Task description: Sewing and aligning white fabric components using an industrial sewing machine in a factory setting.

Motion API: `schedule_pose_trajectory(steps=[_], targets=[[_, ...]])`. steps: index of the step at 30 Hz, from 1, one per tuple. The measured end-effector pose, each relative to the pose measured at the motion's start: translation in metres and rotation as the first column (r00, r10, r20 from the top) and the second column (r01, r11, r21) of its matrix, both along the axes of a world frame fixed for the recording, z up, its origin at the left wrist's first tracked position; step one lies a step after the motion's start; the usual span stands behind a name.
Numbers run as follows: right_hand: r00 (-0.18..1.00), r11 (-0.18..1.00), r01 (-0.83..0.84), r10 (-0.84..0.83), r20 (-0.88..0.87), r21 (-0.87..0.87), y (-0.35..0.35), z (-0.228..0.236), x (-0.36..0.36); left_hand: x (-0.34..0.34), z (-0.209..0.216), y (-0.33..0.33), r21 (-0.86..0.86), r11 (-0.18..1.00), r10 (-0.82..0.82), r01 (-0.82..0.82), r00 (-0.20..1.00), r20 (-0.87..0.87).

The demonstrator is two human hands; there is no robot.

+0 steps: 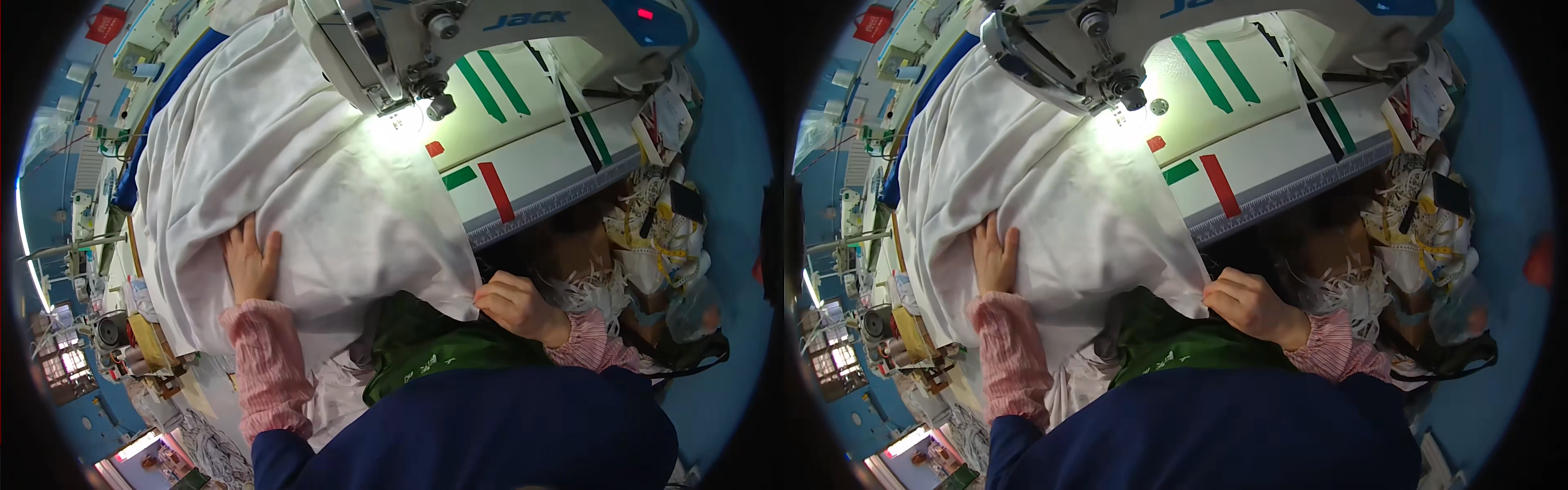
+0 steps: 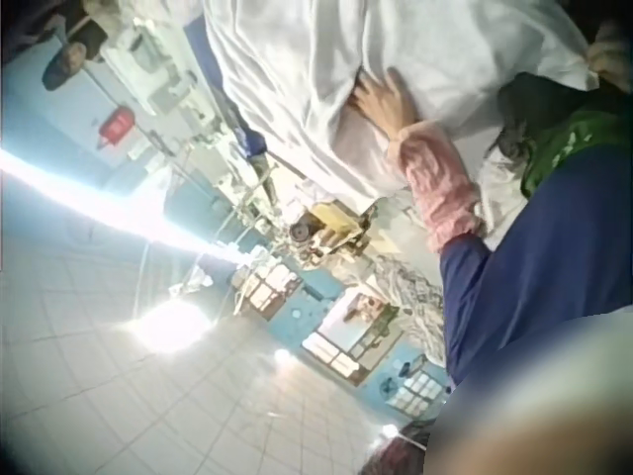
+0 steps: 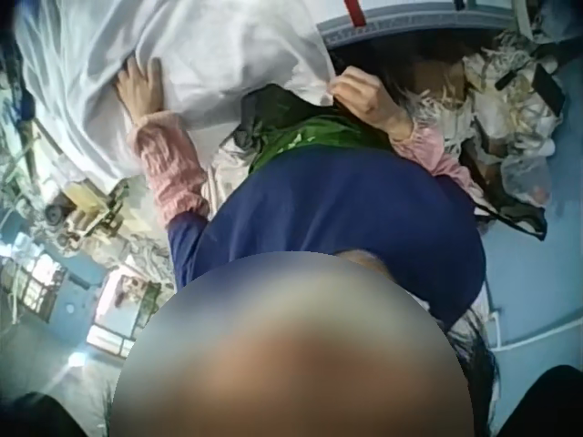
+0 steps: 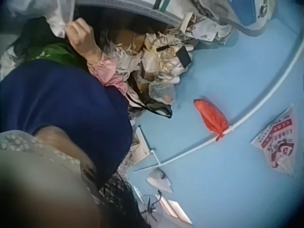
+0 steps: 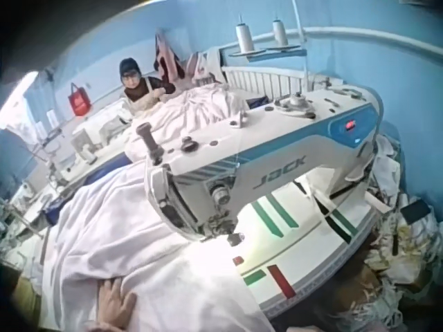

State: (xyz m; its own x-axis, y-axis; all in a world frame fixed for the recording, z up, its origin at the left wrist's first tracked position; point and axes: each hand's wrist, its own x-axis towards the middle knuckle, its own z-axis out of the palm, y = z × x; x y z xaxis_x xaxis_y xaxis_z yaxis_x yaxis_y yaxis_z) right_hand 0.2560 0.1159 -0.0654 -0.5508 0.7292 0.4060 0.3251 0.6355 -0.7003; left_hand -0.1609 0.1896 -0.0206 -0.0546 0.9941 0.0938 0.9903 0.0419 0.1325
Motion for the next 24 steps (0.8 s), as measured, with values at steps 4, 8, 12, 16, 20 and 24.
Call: schedule_pose_trajectory(steps=[4, 8, 12, 16, 20, 24], targets=[[1.0, 1.0, -0.007, 0.008, -0.017, 0.026, 0.021, 0.006, -0.003, -0.018, -0.002, 0.034, 0.021, 0.997, -0.079, 0.079, 0.997, -0.013], [1.0, 0.997, 0.004, -0.003, -0.016, 0.082, 0.041, 0.015, -0.006, -0.032, -0.002, 0.069, 0.018, 0.99, -0.136, 0.137, 0.991, -0.006], [1.0, 0.99, 0.001, -0.004, 0.024, 0.142, 0.062, 0.028, -0.012, -0.044, -0.001, 0.104, 0.014, 0.983, -0.182, 0.182, 0.983, -0.036], [0.998, 0.988, 0.025, -0.033, 0.049, 0.155, 0.083, 0.038, -0.018, -0.062, -0.007, 0.137, -0.008, 0.983, -0.182, 0.182, 0.981, -0.069], [0.998, 0.995, 0.022, -0.027, 0.054, 0.093, 0.106, 0.043, -0.024, -0.083, -0.014, 0.175, -0.047, 0.961, -0.275, 0.272, 0.956, -0.099], [0.998, 0.994, 0.034, -0.041, 0.055, 0.108, 0.131, 0.042, -0.032, -0.092, -0.015, 0.208, 0.003, 0.962, -0.272, 0.275, 0.954, -0.122]])
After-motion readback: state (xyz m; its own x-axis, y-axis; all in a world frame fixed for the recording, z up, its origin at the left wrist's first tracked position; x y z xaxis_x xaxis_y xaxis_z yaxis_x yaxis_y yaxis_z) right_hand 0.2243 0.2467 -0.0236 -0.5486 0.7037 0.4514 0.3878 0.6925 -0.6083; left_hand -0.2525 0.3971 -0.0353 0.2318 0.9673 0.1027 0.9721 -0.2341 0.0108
